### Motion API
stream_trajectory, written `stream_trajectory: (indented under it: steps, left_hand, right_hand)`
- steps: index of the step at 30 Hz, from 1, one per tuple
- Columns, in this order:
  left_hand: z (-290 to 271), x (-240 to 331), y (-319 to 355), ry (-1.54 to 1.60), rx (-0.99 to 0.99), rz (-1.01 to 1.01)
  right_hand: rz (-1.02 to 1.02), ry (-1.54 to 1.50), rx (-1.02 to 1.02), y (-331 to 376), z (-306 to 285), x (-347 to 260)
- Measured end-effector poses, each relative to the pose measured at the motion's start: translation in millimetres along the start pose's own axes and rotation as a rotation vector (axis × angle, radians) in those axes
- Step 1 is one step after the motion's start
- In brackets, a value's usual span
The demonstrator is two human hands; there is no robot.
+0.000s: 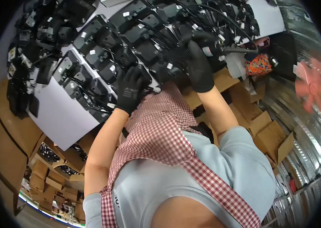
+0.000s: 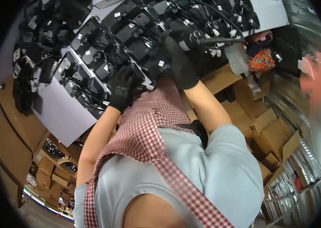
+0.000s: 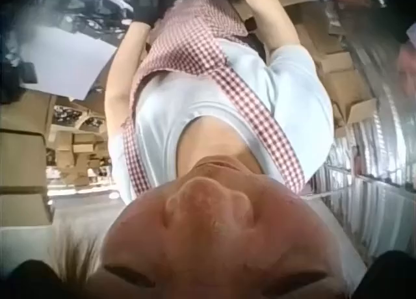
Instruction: The person assembles multiple black electronic components by hand and with a power screwdriver on a workbench.
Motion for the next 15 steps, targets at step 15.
stream_trajectory:
  steps: [15]
  left_hand:
    - [-101.1, -157.0, -79.1, 0.020, 0.640, -0.256]
  right_hand:
    - [0.632, -0.182, 0.040, 66.2, 123.5, 72.7]
Point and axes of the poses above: each hand's wrist, its own y-axis away from the middle knuckle, its own z-axis out of the palm, x = y × z, the point moved 5 cm from there along -y, towards the middle knuckle, and after that the axes turned 8 degrees about y, right-handed, at the moved point
